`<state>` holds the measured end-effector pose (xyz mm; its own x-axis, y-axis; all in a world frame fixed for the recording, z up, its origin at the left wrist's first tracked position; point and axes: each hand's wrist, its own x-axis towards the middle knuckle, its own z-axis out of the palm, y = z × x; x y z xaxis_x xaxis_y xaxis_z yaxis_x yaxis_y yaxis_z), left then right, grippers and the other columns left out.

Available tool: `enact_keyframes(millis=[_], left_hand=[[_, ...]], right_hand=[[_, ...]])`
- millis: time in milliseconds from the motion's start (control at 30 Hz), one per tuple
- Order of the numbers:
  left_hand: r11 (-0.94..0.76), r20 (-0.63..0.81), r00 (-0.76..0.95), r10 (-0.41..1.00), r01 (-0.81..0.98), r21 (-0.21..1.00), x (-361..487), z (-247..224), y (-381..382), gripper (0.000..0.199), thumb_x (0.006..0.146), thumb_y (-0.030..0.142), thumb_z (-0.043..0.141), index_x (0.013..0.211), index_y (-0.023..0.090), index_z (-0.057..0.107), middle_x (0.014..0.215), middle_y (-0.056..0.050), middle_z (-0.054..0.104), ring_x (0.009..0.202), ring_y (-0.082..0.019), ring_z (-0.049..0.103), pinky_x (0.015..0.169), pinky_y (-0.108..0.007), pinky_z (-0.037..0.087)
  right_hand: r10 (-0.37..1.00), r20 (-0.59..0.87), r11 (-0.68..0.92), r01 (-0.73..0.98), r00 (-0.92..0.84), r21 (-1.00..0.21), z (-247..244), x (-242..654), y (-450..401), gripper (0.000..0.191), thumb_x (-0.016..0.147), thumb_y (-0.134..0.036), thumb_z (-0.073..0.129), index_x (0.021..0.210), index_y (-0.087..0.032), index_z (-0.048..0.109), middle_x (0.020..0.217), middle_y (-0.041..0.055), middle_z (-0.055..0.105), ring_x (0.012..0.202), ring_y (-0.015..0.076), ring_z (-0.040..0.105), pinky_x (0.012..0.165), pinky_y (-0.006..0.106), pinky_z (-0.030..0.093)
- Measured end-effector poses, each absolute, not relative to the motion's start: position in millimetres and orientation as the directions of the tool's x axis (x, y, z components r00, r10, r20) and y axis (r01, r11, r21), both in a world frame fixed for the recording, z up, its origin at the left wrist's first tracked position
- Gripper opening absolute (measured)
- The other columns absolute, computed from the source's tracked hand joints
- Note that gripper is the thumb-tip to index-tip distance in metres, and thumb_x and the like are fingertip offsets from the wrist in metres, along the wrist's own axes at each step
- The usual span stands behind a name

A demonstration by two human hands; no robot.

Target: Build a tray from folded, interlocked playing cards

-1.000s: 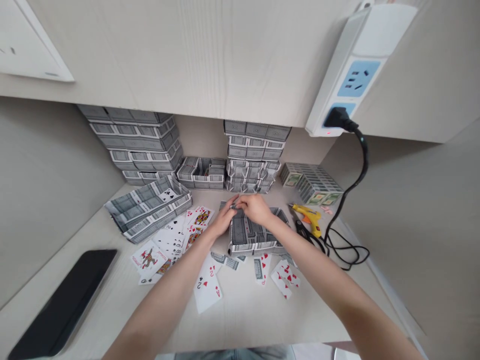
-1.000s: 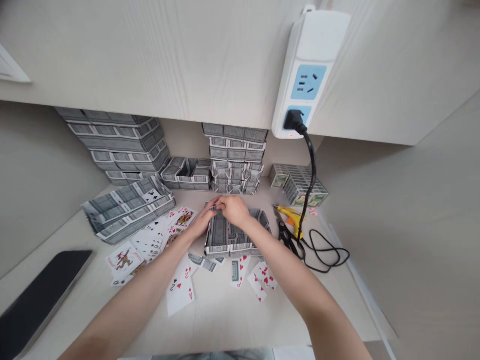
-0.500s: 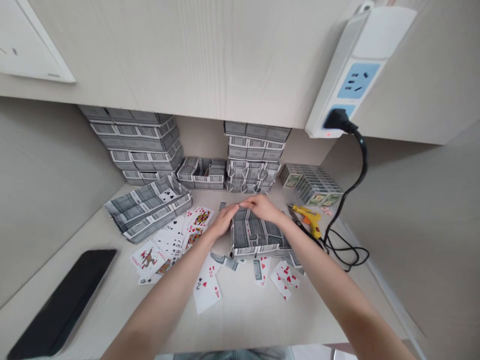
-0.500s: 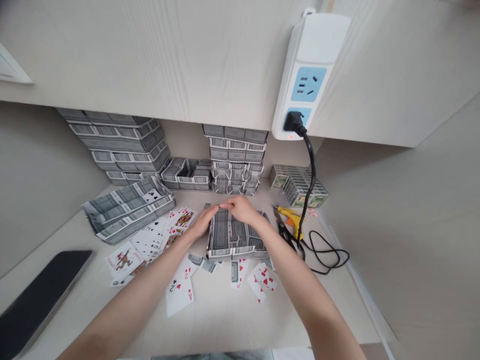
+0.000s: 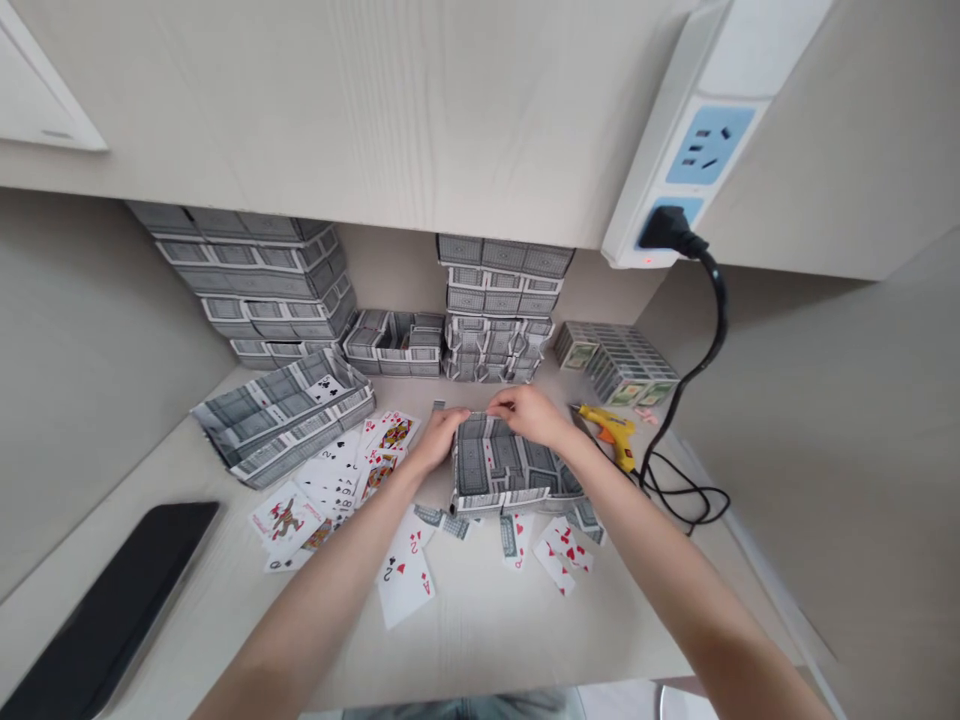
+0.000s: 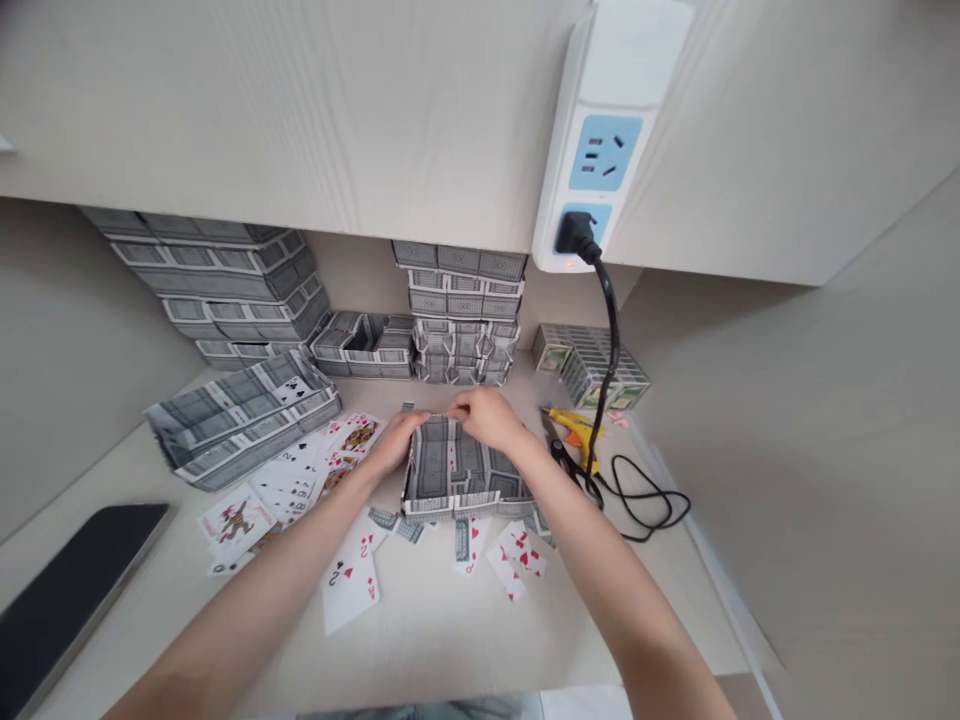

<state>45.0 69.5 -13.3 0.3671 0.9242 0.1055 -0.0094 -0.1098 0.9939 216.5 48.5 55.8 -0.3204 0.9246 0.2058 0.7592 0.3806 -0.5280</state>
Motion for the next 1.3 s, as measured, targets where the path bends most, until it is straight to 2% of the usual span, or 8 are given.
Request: enact_keyframes(millis=[167, 300, 500, 633, 800, 967, 1167, 1300], left_hand=[[-0.116, 0.135, 0.395, 0.908, -0.073, 0.991, 42, -13, 71, 0.031, 0.074, 0.033, 0.048, 0.086, 0.014, 0.069, 0.093, -0.005, 0.068, 0.093, -0.020, 0.058, 0.085, -0.030, 0.040], [-0.131, 0.160, 0.417, 0.895, -0.097, 0.987, 41, -14, 71, 0.032, 0.075, 0.033, 0.048, 0.089, 0.014, 0.069, 0.097, -0.005, 0.068, 0.094, -0.021, 0.059, 0.087, -0.032, 0.040], [-0.116, 0.154, 0.435, 0.887, -0.112, 0.987, 42, -14, 71, 0.033, 0.075, 0.033, 0.047, 0.089, 0.014, 0.069, 0.093, -0.005, 0.069, 0.094, -0.022, 0.060, 0.087, -0.033, 0.041], [-0.121, 0.146, 0.424, 0.894, -0.086, 0.989, 42, -12, 71, 0.033, 0.074, 0.034, 0.046, 0.087, 0.015, 0.069, 0.094, -0.005, 0.069, 0.094, -0.022, 0.060, 0.086, -0.033, 0.042], [-0.135, 0.153, 0.344, 0.926, -0.075, 0.988, 41, -9, 68, 0.028, 0.071, 0.034, 0.054, 0.084, 0.015, 0.070, 0.095, -0.006, 0.069, 0.092, -0.022, 0.060, 0.085, -0.032, 0.043], [-0.120, 0.137, 0.341, 0.930, -0.070, 0.990, 39, -8, 66, 0.028, 0.071, 0.033, 0.055, 0.088, 0.016, 0.069, 0.097, -0.006, 0.068, 0.094, -0.021, 0.059, 0.086, -0.032, 0.042], [-0.117, 0.134, 0.349, 0.928, -0.069, 0.991, 40, -9, 65, 0.029, 0.073, 0.035, 0.053, 0.088, 0.016, 0.069, 0.097, -0.005, 0.068, 0.096, -0.021, 0.058, 0.087, -0.031, 0.041], [-0.127, 0.144, 0.341, 0.929, -0.072, 0.989, 40, -9, 65, 0.029, 0.073, 0.035, 0.053, 0.087, 0.016, 0.069, 0.096, -0.006, 0.068, 0.095, -0.021, 0.059, 0.087, -0.031, 0.041]], right_hand=[[0.940, 0.241, 0.338, 0.745, -0.241, -0.575, 83, 228, 31, 0.005, 0.069, -0.020, 0.064, 0.073, -0.018, 0.066, 0.070, -0.0003, 0.067, 0.066, 0.0123, 0.059, 0.063, 0.020, 0.041], [0.862, -0.023, 0.388, 0.687, -0.507, -0.614, 77, 221, 18, 0.006, 0.067, -0.022, 0.065, 0.072, -0.017, 0.065, 0.068, -0.0014, 0.066, 0.064, 0.0112, 0.058, 0.061, 0.020, 0.041], [0.842, -0.182, 0.426, 0.832, -0.508, -0.355, 40, 189, 17, 0.036, 0.054, -0.036, 0.075, 0.083, -0.018, 0.065, 0.080, 0.0039, 0.066, 0.073, 0.0171, 0.058, 0.057, 0.022, 0.036], [0.827, -0.240, 0.436, 0.849, -0.509, -0.299, 38, 180, 18, 0.031, 0.055, -0.035, 0.074, 0.079, -0.018, 0.064, 0.074, 0.0024, 0.064, 0.066, 0.0146, 0.055, 0.052, 0.021, 0.031], [0.815, -0.057, 0.491, 0.738, -0.577, -0.463, 57, 198, 18, 0.018, 0.068, -0.033, 0.067, 0.065, -0.015, 0.063, 0.068, 0.0007, 0.061, 0.064, 0.0114, 0.052, 0.058, 0.021, 0.033], [0.915, 0.077, 0.347, 0.677, -0.395, -0.649, 81, 240, 19, 0.022, 0.081, -0.032, 0.051, 0.084, -0.017, 0.065, 0.074, 0.0010, 0.065, 0.061, 0.0119, 0.058, 0.059, 0.021, 0.040], [0.955, 0.199, 0.287, 0.862, -0.222, -0.418, 90, 271, 24, 0.018, 0.081, -0.026, 0.051, 0.086, -0.023, 0.069, 0.088, 0.0027, 0.069, 0.082, 0.0183, 0.062, 0.073, 0.026, 0.043], [0.955, 0.155, 0.294, 0.873, -0.252, -0.389, 87, 269, 23, 0.018, 0.081, -0.023, 0.051, 0.085, -0.024, 0.069, 0.089, 0.0012, 0.070, 0.084, 0.0182, 0.062, 0.074, 0.026, 0.043]])
